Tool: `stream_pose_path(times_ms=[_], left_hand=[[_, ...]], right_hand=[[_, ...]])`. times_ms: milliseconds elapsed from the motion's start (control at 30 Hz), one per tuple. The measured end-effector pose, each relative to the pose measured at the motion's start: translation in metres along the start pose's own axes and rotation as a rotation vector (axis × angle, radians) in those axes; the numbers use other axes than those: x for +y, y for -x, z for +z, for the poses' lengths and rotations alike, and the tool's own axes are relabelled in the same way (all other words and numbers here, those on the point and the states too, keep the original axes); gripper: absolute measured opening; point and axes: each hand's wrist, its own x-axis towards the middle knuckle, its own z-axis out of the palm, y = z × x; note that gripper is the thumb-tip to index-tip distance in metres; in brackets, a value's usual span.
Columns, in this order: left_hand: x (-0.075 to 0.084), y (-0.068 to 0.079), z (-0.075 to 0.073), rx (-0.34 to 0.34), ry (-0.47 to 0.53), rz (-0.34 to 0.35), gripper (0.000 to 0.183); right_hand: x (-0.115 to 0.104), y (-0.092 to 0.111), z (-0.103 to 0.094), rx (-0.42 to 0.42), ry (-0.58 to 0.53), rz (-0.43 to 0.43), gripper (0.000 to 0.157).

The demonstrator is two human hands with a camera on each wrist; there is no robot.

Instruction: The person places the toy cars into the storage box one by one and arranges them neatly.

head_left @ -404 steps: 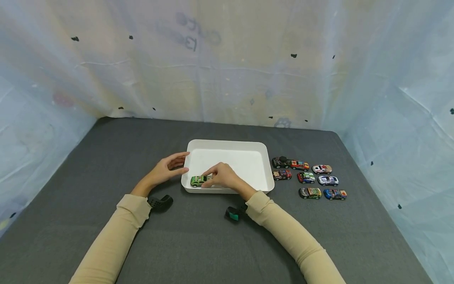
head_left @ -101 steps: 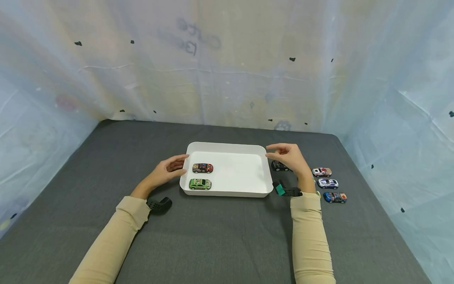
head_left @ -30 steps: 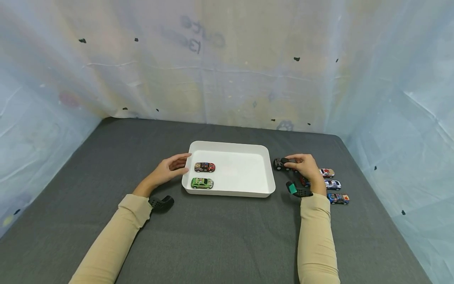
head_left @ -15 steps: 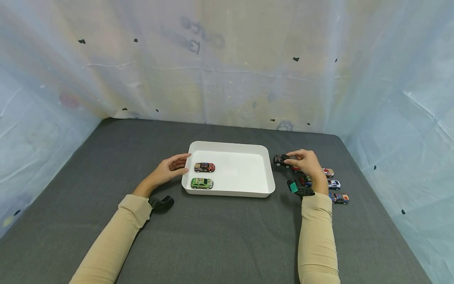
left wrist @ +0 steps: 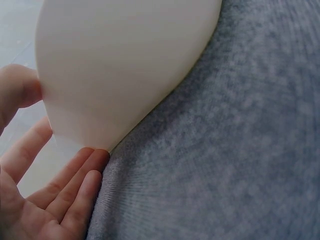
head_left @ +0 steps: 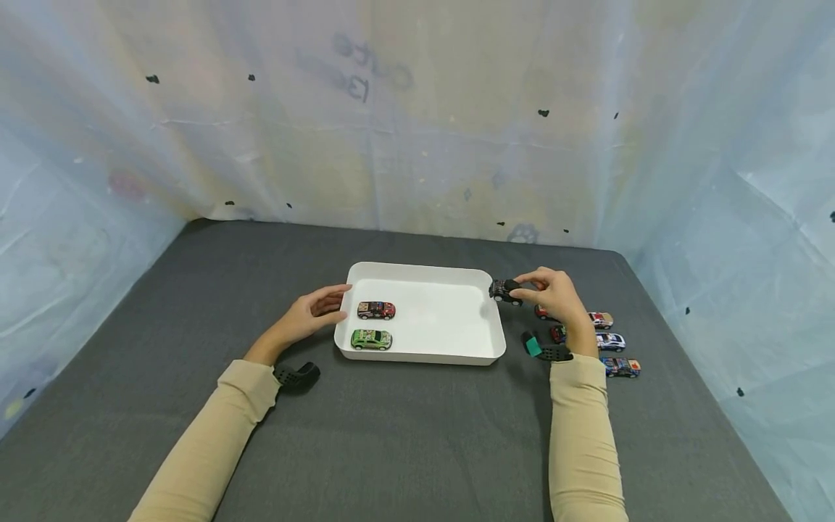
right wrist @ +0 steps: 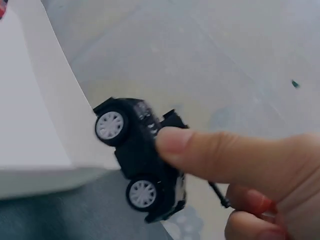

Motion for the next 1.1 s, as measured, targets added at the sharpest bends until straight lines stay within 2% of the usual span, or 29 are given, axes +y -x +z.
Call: stream_pose_path(times_ms=[433, 633, 833, 1100], left_hand=[[-0.002, -0.002, 0.002, 0.003, 0.001, 0.011, 0.059], [-0.003, -0.003, 0.002, 0.005, 0.005, 0.012, 0.059], [-0.004, -0.004, 0.002, 0.006, 0.011, 0.021, 0.059], [-0.005, -0.005, 0.003, 0.009, 0.021, -0.002, 0.06]], right_hand=[[-0.025, -0.025, 0.022, -0.053, -0.169, 0.012, 0.034], [-0.031, -0.034, 0.033, -0.079, -0.249, 0.045, 0.034], [-0.035, -0.043, 0.043, -0.099, -0.325, 0.042, 0.033], [-0.049, -0.052, 0.052, -0.183, -0.411, 0.023, 0.035]])
